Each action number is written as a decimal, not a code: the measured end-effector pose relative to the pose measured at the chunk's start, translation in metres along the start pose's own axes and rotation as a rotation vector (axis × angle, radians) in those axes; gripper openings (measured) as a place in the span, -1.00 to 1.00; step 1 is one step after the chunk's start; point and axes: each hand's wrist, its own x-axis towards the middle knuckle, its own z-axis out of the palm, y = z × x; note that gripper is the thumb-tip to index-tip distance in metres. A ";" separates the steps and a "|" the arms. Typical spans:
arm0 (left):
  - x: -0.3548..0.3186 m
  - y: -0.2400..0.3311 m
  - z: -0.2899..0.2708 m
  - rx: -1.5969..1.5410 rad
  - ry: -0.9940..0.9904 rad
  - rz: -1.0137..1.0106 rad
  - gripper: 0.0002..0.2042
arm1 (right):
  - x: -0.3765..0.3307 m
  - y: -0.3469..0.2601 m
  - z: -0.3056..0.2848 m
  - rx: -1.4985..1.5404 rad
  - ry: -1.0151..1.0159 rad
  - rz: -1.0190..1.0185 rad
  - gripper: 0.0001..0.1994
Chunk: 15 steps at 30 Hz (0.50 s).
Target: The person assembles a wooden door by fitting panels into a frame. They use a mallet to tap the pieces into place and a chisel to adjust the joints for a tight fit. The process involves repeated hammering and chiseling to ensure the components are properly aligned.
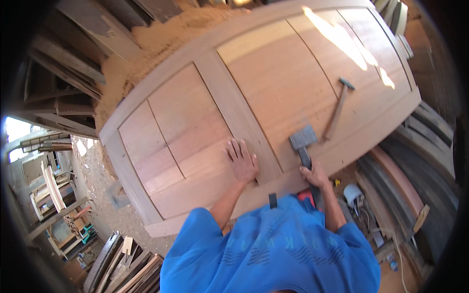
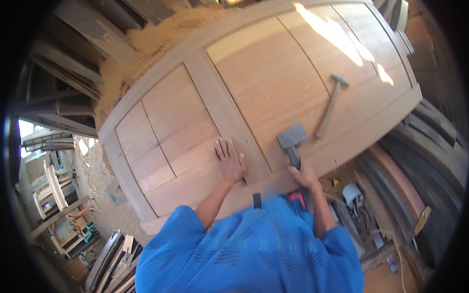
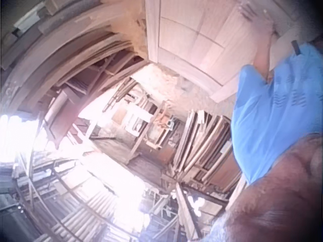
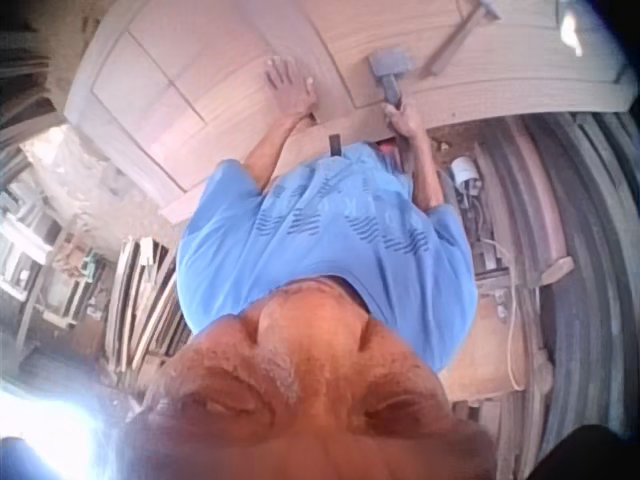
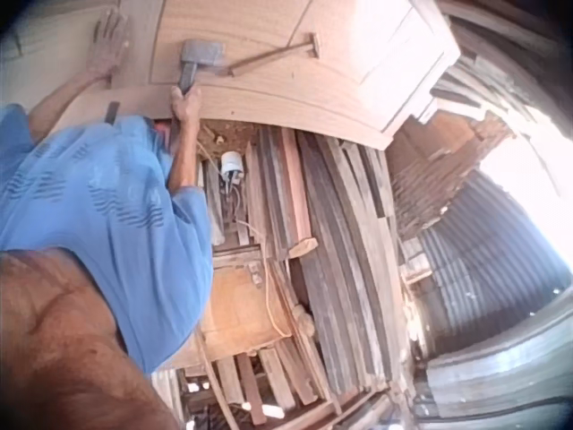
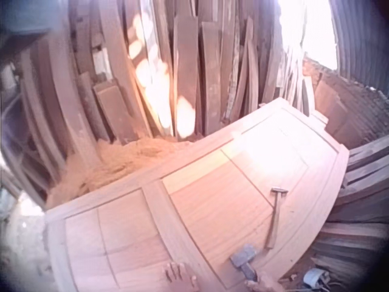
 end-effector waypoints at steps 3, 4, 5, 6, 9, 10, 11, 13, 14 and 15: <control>0.014 0.003 -0.006 -0.128 0.046 -0.023 -0.24 | 0.009 -0.007 0.001 -0.034 0.051 0.000 -0.71; 0.020 0.005 -0.006 -0.121 0.067 -0.037 -0.25 | 0.010 -0.008 0.001 -0.029 0.052 0.012 -0.72; 0.028 0.005 -0.005 -0.114 0.086 -0.049 -0.26 | 0.012 -0.009 0.000 0.006 0.047 0.028 -0.72; 0.033 0.006 -0.004 -0.108 0.102 -0.063 -0.27 | 0.013 -0.009 0.001 0.041 0.041 0.049 -0.71; 0.036 0.013 -0.004 -0.086 0.122 -0.093 -0.29 | 0.016 -0.012 0.002 0.123 0.017 0.108 -0.71; 0.037 0.013 -0.004 -0.082 0.118 -0.100 -0.29 | 0.017 -0.015 0.001 0.147 0.012 0.129 -0.71; 0.038 0.013 -0.004 -0.079 0.113 -0.107 -0.30 | 0.019 -0.018 -0.001 0.169 -0.013 0.135 -0.72; 0.037 0.013 -0.004 -0.079 0.100 -0.113 -0.30 | 0.019 -0.027 -0.005 0.215 -0.057 0.155 -0.72; 0.037 0.012 -0.005 -0.081 0.095 -0.115 -0.30 | 0.021 -0.024 -0.006 0.202 -0.083 0.146 -0.72; 0.038 0.012 -0.005 -0.083 0.093 -0.116 -0.30 | 0.022 -0.023 -0.009 0.189 -0.107 0.135 -0.71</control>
